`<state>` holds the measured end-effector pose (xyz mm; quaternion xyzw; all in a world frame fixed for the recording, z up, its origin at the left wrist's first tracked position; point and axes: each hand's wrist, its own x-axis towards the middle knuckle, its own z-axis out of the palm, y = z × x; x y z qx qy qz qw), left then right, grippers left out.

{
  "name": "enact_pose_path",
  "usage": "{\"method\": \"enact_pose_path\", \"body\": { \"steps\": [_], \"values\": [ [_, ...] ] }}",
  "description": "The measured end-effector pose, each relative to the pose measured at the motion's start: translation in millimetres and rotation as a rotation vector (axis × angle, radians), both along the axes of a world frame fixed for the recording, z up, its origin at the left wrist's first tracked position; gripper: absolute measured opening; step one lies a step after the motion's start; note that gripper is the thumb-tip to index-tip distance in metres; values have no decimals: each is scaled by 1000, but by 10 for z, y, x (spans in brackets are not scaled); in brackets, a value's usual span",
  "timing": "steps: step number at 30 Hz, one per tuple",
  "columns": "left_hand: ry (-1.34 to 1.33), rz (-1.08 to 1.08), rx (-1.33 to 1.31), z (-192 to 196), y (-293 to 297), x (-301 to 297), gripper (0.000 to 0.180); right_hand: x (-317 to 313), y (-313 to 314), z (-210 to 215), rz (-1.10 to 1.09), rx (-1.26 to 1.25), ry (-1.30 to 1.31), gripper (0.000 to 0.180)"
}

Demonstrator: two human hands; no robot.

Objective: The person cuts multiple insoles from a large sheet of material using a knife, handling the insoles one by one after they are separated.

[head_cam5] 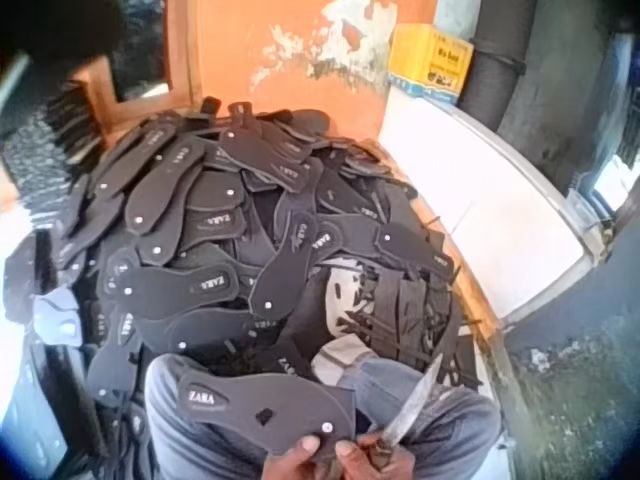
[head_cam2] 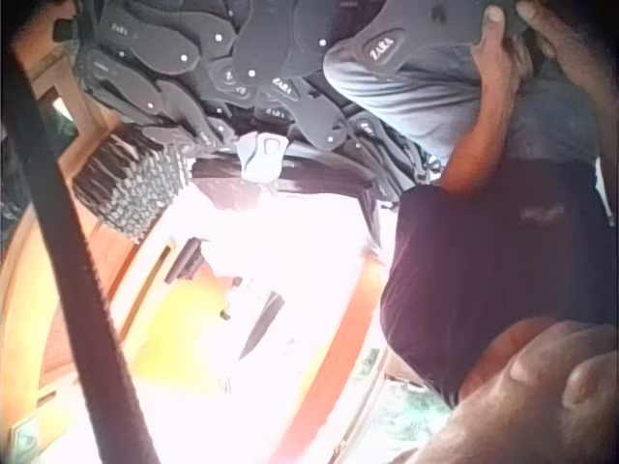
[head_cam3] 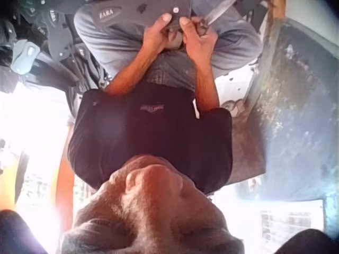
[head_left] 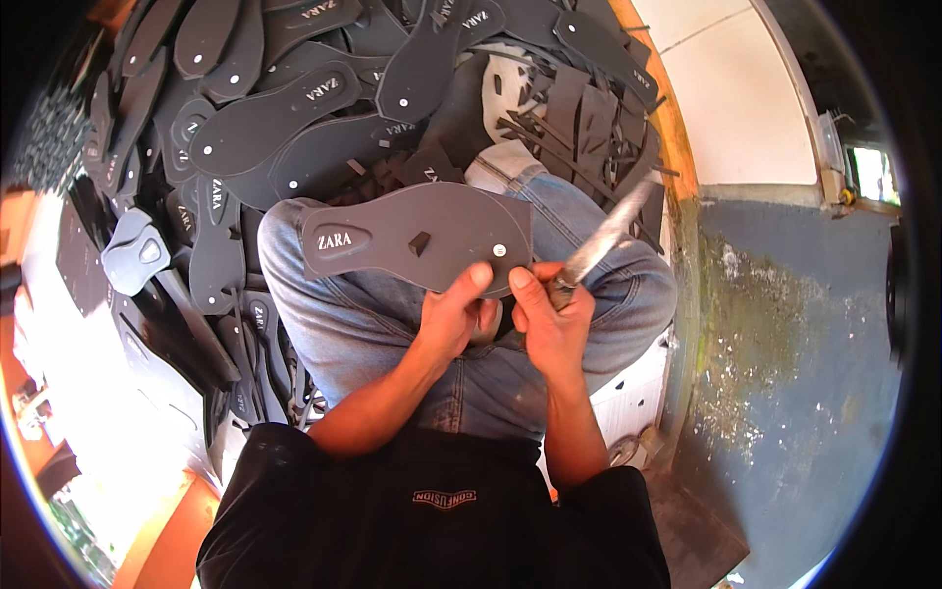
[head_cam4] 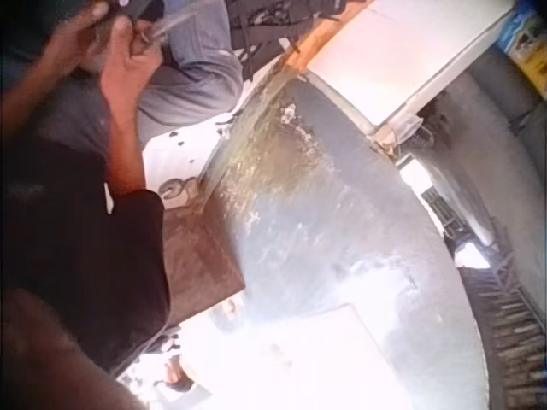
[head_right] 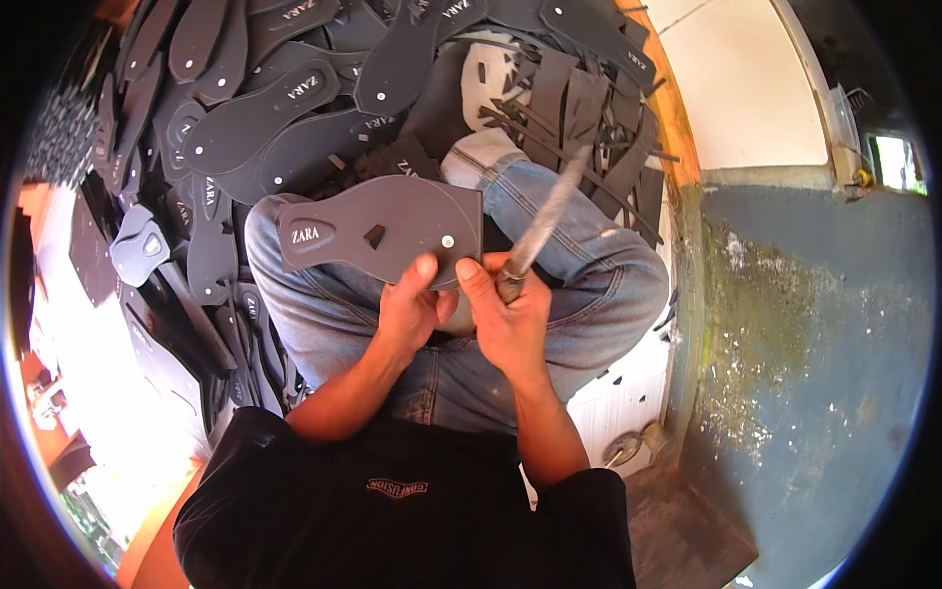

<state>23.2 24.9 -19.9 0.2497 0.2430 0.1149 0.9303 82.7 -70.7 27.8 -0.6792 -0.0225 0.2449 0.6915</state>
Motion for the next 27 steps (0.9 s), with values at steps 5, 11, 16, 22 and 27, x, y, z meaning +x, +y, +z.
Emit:
{"method": "enact_pose_path", "body": {
  "steps": [5,11,16,22,27],
  "values": [
    [143,85,-60,69,-91,14,20,-86,-486,-194,109,-560,-313,39],
    [113,61,-86,16,-135,-16,20,-235,-729,-221,234,-803,-396,42],
    [139,26,-94,-128,-98,-176,24,-300,-652,-299,266,-913,-374,36],
    [187,7,-7,-167,-89,-408,27,-127,-393,-503,360,-801,-501,27],
    [213,-163,-39,-104,-24,-796,33,162,-87,-595,360,-498,-121,32]
  ]
}}
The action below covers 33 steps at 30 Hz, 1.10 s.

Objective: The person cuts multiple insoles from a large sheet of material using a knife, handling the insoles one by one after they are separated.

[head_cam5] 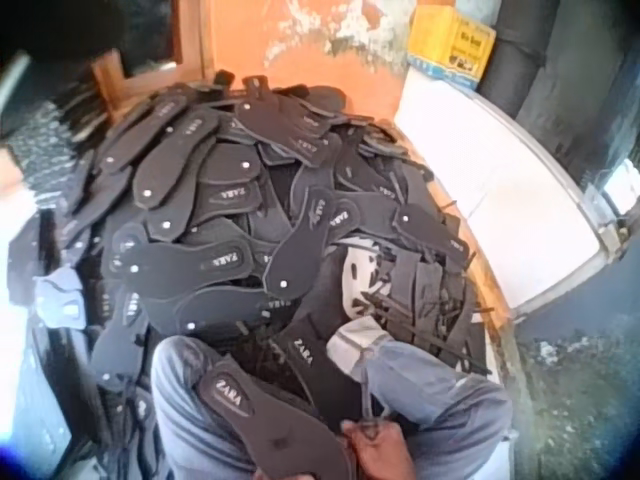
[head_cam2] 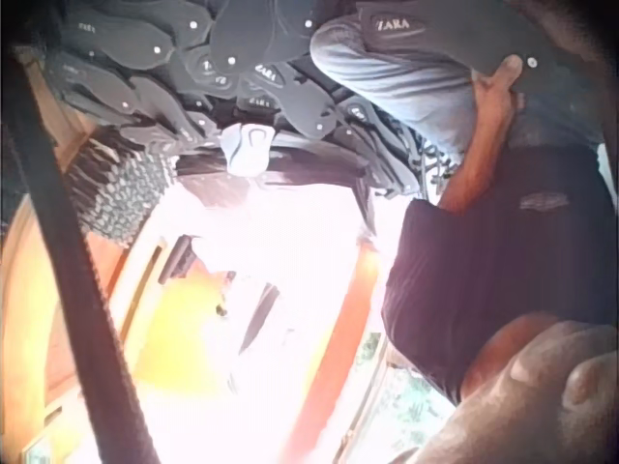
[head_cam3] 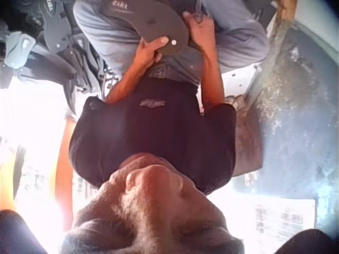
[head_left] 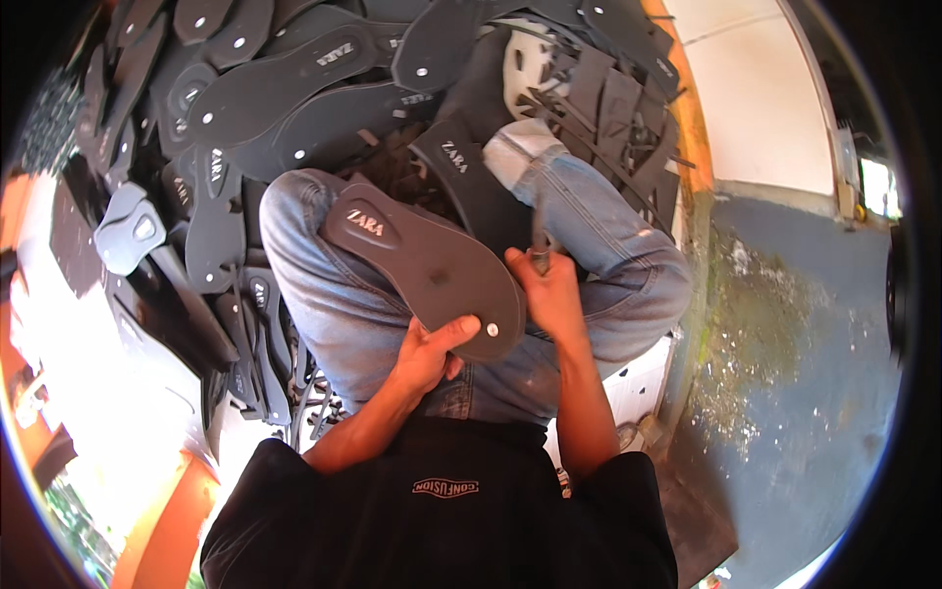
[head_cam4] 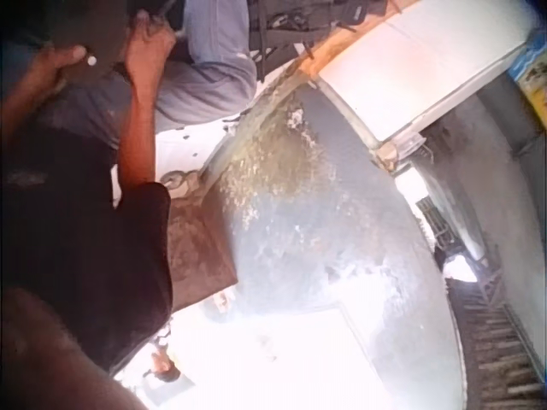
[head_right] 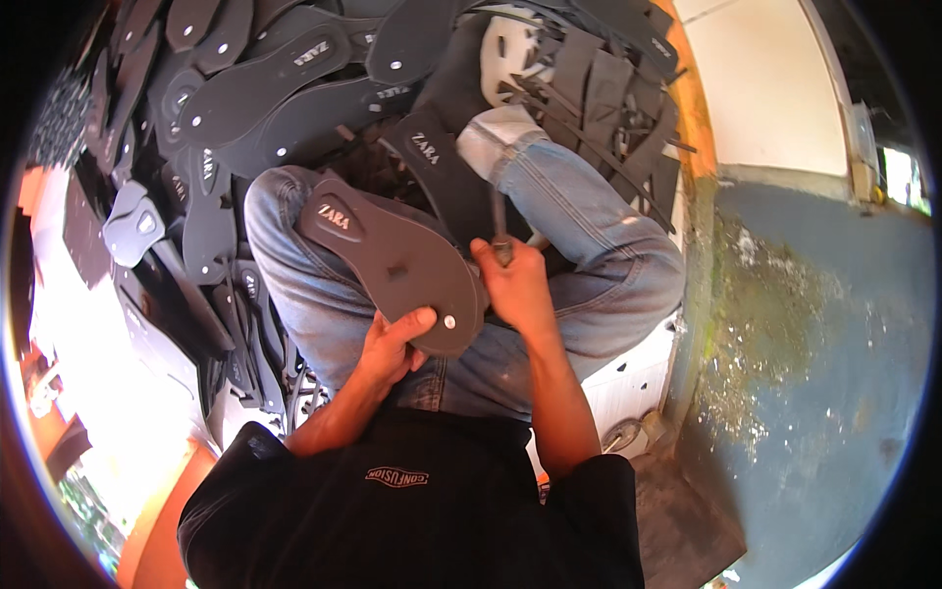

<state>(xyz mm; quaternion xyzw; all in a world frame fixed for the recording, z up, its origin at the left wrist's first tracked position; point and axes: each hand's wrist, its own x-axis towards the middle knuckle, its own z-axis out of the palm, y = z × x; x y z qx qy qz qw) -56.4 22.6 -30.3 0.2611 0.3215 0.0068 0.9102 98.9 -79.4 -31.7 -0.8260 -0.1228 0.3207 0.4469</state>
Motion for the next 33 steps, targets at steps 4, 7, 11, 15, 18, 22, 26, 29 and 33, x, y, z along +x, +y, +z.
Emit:
{"method": "enact_pose_path", "body": {
  "steps": [4,7,11,15,18,22,26,29,33],
  "values": [
    [66,-323,66,-12,181,-364,39,-57,43,174,56,159,592,23],
    [62,-157,340,-164,422,-520,44,-321,1,107,201,177,468,20],
    [231,219,176,70,1020,-138,40,-625,-125,236,204,216,529,22],
    [105,100,202,104,1077,0,25,-662,-94,337,180,80,250,37],
    [85,75,109,250,901,39,18,-598,-124,260,262,-75,-113,43],
    [28,4,99,221,894,34,18,-653,-186,208,267,-106,-109,41],
    [59,-65,214,289,841,42,21,-692,-172,217,261,-154,-120,34],
    [57,-120,262,337,848,36,23,-622,-14,227,296,-124,-171,31],
    [99,-281,316,375,764,73,29,-365,196,12,371,91,-479,30]
  ]
}}
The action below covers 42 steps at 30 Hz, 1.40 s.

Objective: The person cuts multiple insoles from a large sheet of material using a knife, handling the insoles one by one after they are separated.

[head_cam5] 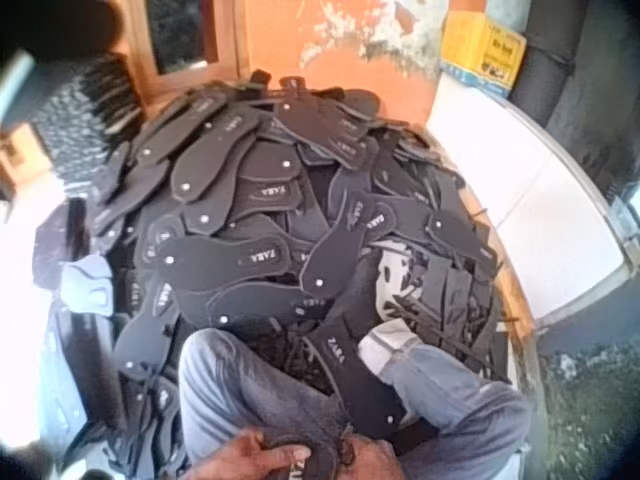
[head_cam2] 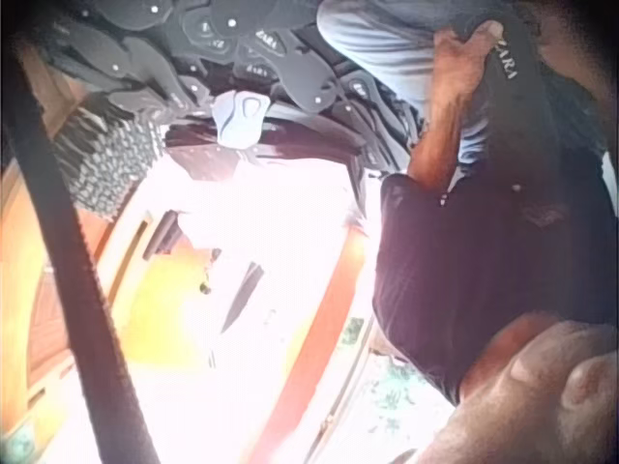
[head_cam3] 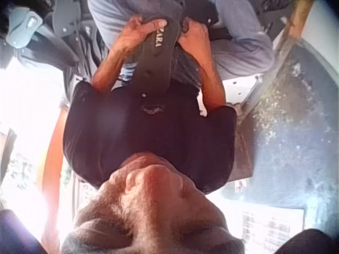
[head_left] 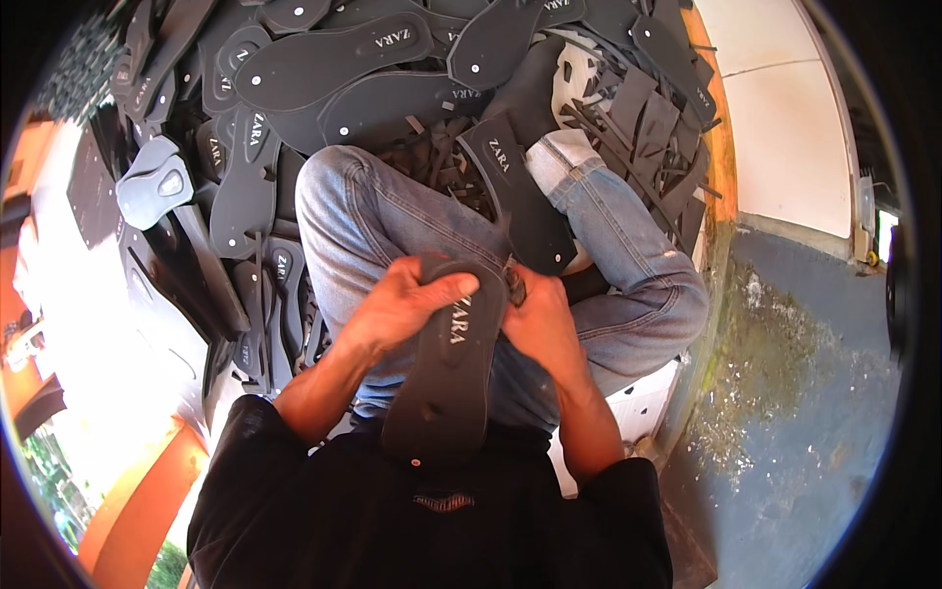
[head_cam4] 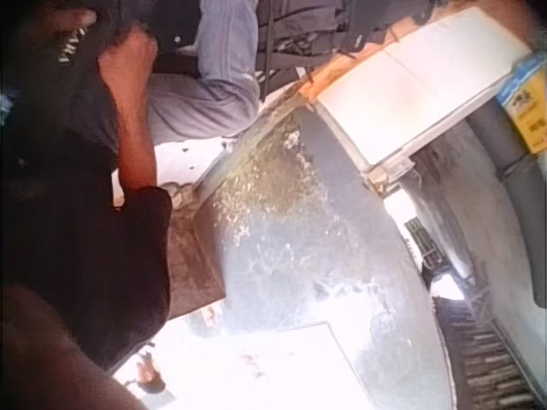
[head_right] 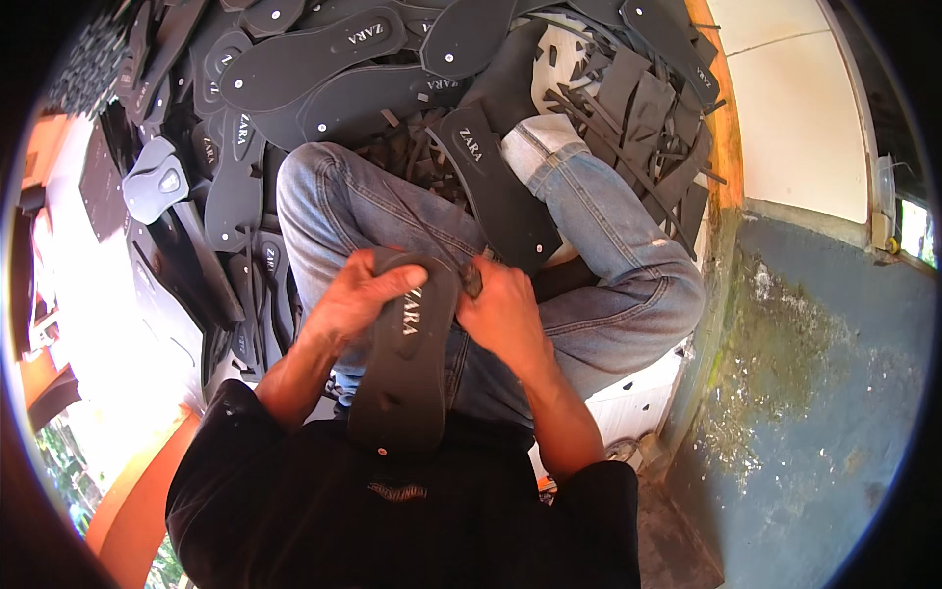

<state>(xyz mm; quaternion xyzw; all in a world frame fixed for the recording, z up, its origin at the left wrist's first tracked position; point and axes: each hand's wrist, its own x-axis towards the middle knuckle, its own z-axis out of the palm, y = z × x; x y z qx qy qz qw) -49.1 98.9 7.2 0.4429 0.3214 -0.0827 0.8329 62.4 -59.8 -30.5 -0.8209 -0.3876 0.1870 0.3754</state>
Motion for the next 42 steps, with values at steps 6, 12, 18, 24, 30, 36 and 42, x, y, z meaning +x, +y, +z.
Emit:
{"method": "enact_pose_path", "body": {
  "steps": [6,12,18,24,30,36,42],
  "values": [
    [-60,34,7,-101,-76,107,37,383,65,303,-165,49,1096,28],
    [-289,257,-374,-551,-44,270,24,479,-8,504,-587,512,1022,21],
    [-450,292,-224,-433,-559,534,24,136,-55,467,-659,573,954,23],
    [-105,403,-243,-349,-790,537,18,-127,-267,463,-521,276,793,31],
    [-34,517,-207,-290,-925,366,24,-235,-776,338,-540,-252,293,43],
    [-29,492,-237,-229,-927,389,26,-349,-885,255,-520,-324,229,41],
    [-121,464,-292,-354,-932,285,25,-343,-903,267,-477,-385,253,33]
  ]
}}
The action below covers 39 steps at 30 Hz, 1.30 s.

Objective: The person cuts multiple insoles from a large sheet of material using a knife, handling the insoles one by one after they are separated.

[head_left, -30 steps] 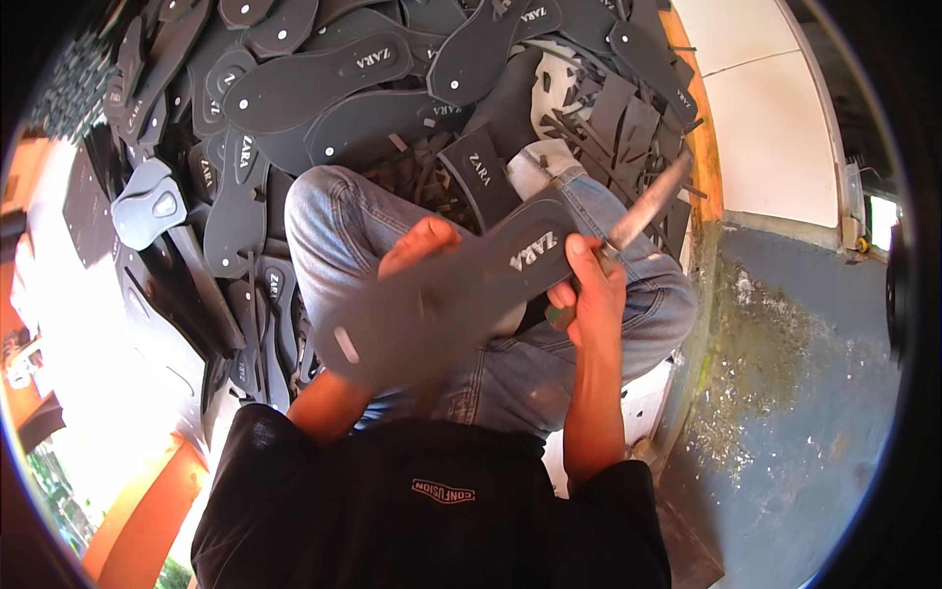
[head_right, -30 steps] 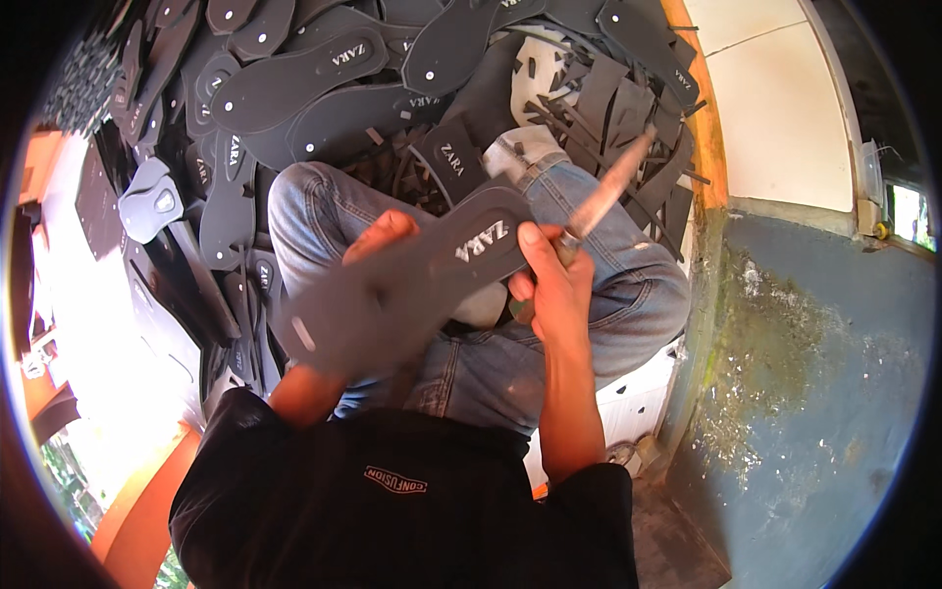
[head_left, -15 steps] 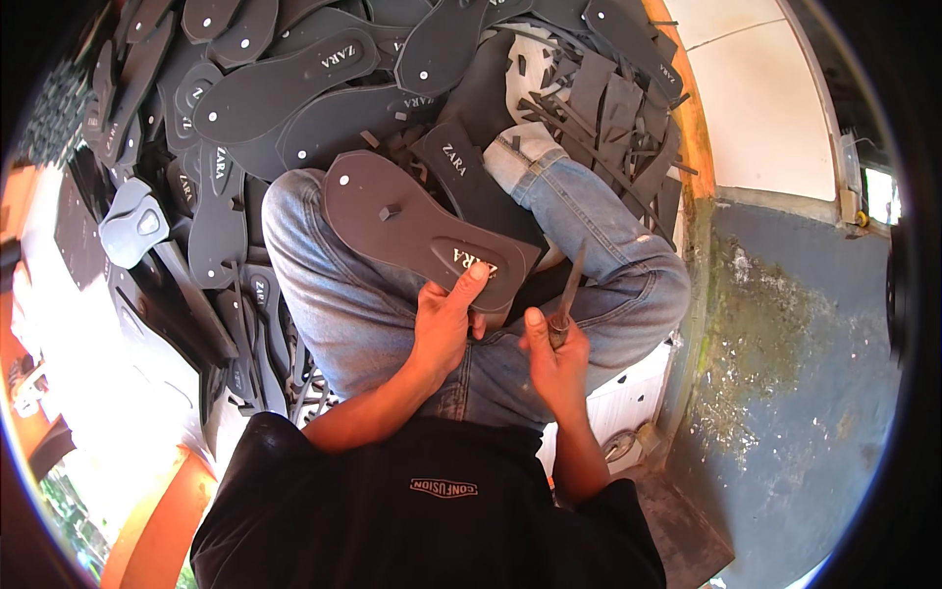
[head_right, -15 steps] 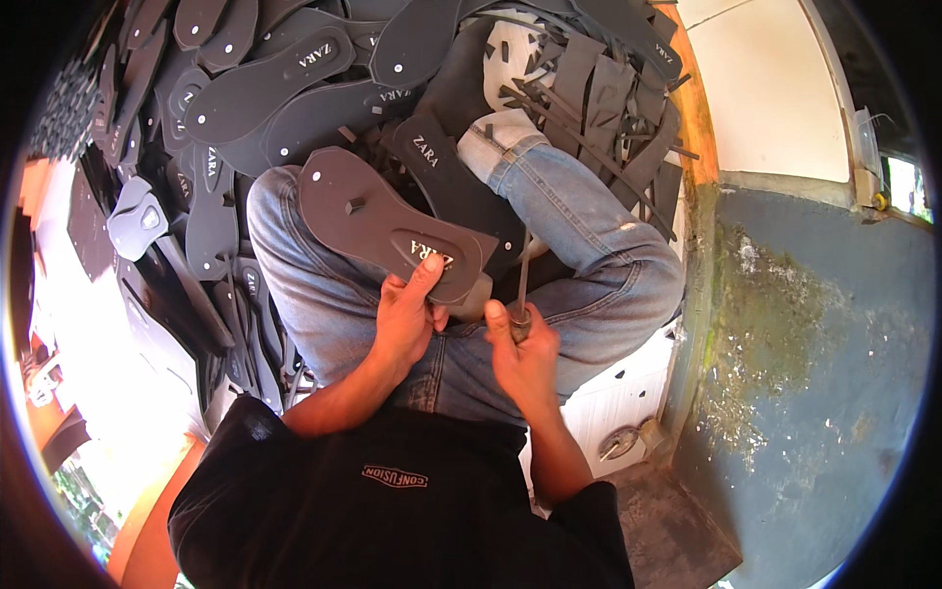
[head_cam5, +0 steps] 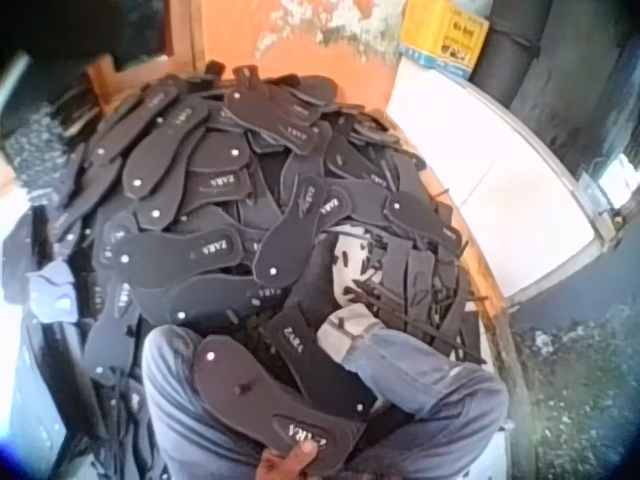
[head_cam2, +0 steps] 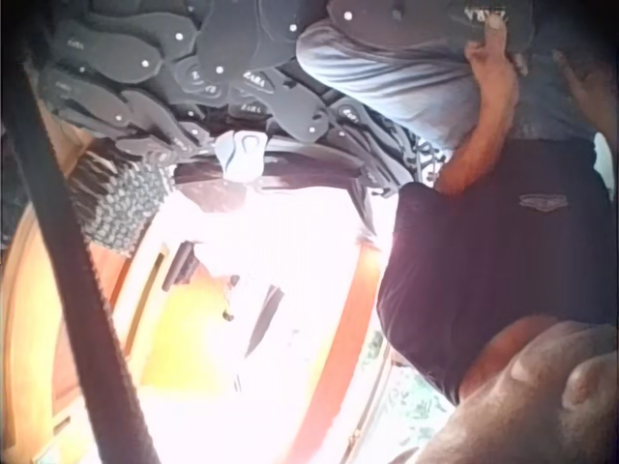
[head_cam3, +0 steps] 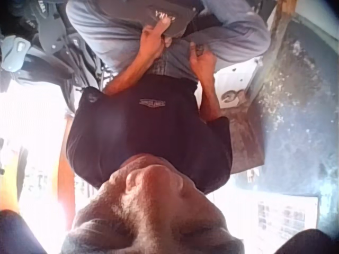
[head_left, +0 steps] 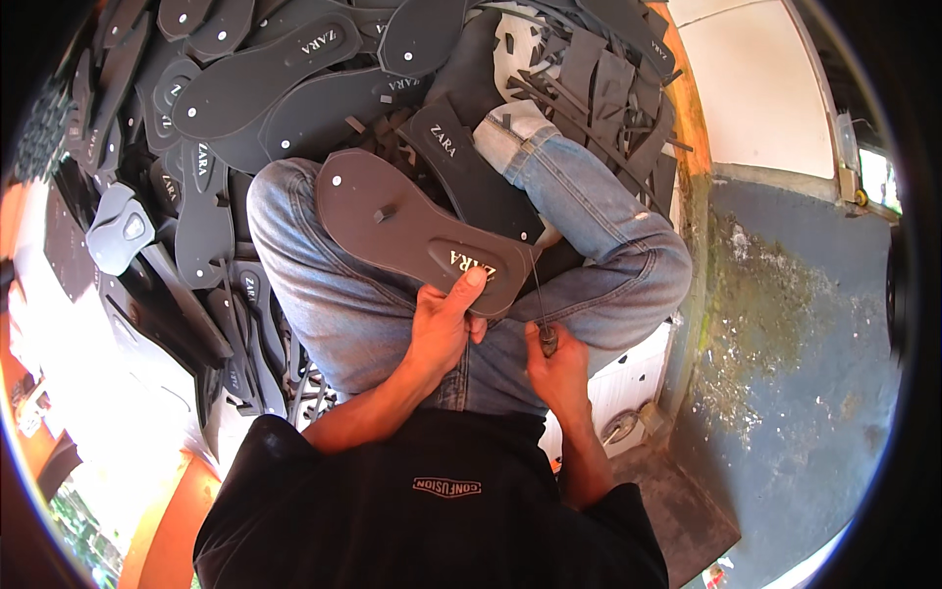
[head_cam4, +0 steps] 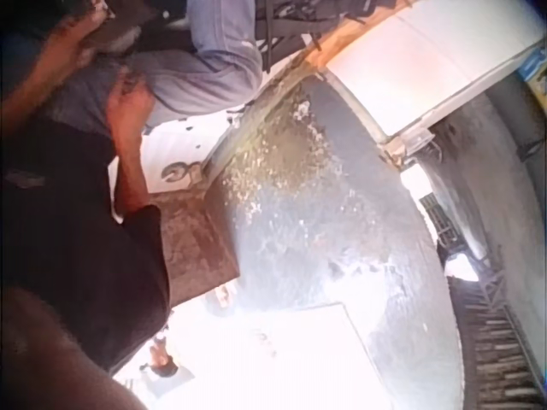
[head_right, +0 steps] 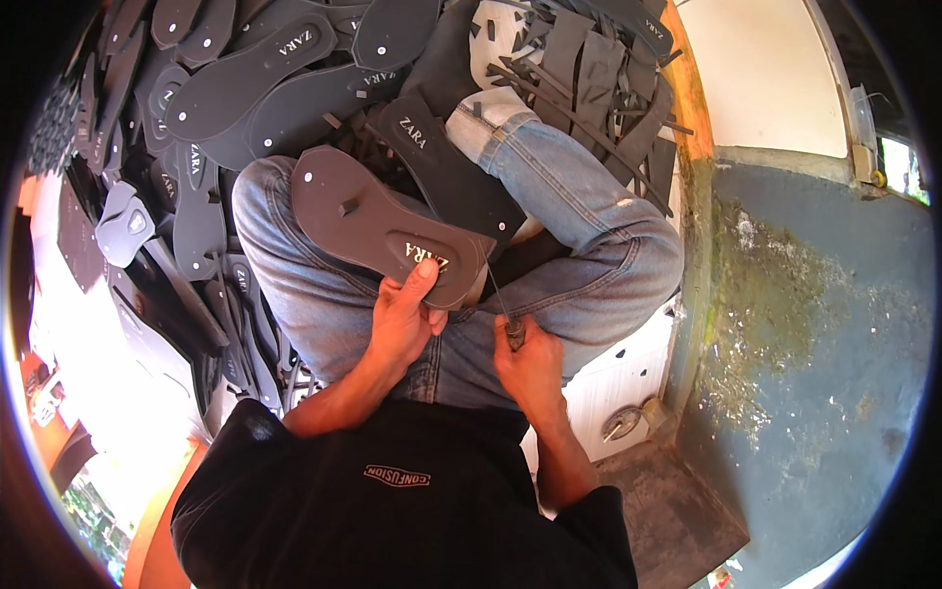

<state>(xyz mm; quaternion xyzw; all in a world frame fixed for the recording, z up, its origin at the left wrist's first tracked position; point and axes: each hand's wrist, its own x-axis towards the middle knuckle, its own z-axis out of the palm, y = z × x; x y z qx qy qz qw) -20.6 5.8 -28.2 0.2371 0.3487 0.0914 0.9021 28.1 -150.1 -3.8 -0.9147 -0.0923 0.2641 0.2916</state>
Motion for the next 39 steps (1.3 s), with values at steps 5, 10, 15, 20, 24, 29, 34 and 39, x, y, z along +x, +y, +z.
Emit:
{"method": "enact_pose_path", "body": {
  "steps": [5,10,15,20,24,29,34,39],
  "values": [
    [2,-28,64,-108,43,-196,23,229,168,65,185,-40,122,25],
    [37,-76,124,-101,51,-289,24,437,455,27,302,67,140,22],
    [60,-214,111,-38,177,-420,26,394,480,-159,205,199,166,23],
    [70,-530,882,682,1280,191,35,479,187,-283,-50,209,201,30],
    [-9,126,1062,1097,2481,1015,34,439,268,-239,-94,270,208,32],
    [128,92,977,170,2154,1025,53,440,205,-324,-93,309,109,32],
    [433,-203,997,-831,1384,933,59,422,190,-360,-89,351,110,32],
    [191,-56,837,-521,1351,924,25,352,123,-331,-254,479,138,30]
  ]
}}
